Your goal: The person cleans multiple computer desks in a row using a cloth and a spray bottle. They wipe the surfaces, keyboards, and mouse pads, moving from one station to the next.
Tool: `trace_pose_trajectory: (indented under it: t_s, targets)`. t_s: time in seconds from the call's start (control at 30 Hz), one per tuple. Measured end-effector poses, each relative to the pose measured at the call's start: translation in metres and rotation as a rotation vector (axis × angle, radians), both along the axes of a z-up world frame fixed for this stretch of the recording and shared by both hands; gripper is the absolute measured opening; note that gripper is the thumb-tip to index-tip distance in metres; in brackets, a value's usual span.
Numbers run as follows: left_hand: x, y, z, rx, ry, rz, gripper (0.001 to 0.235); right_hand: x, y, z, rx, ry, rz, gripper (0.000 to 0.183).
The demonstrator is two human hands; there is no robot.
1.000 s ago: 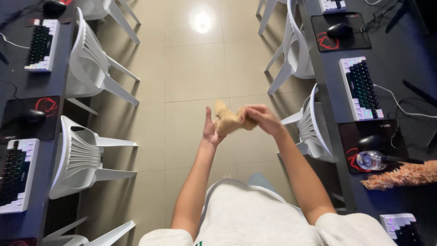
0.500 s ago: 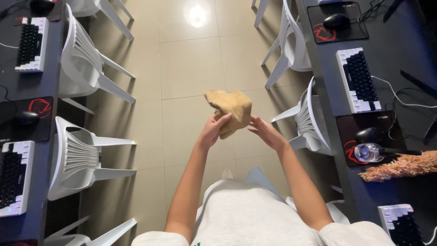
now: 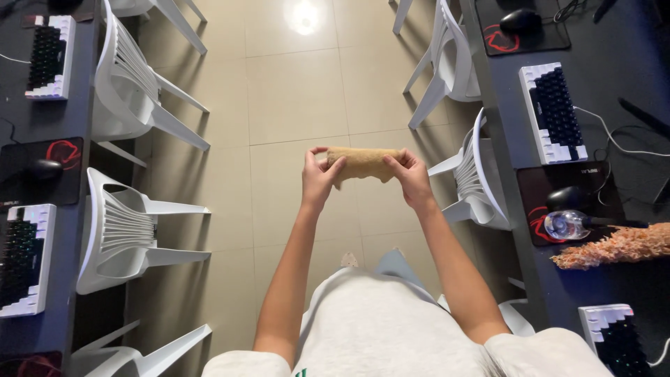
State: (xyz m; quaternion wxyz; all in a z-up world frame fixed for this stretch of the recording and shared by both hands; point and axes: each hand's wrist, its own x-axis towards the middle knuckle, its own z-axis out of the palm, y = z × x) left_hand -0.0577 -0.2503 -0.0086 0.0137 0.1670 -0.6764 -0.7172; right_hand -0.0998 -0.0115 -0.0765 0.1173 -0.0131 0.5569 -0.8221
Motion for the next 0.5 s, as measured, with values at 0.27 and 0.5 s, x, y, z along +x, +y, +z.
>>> trace_pose_trajectory:
  t_s: [0.27, 0.5]
  targets:
    - [-0.014, 0.008, -0.005, -0.187, 0.278, -0.13, 0.043, 0.005, 0.002, 0.073, 0.093, 0.135, -0.129, 0.052]
    - [-0.044, 0.026, 0.003, -0.404, 0.306, -0.155, 0.038, -0.006, 0.034, 0.095, 0.422, 0.164, -0.072, 0.038]
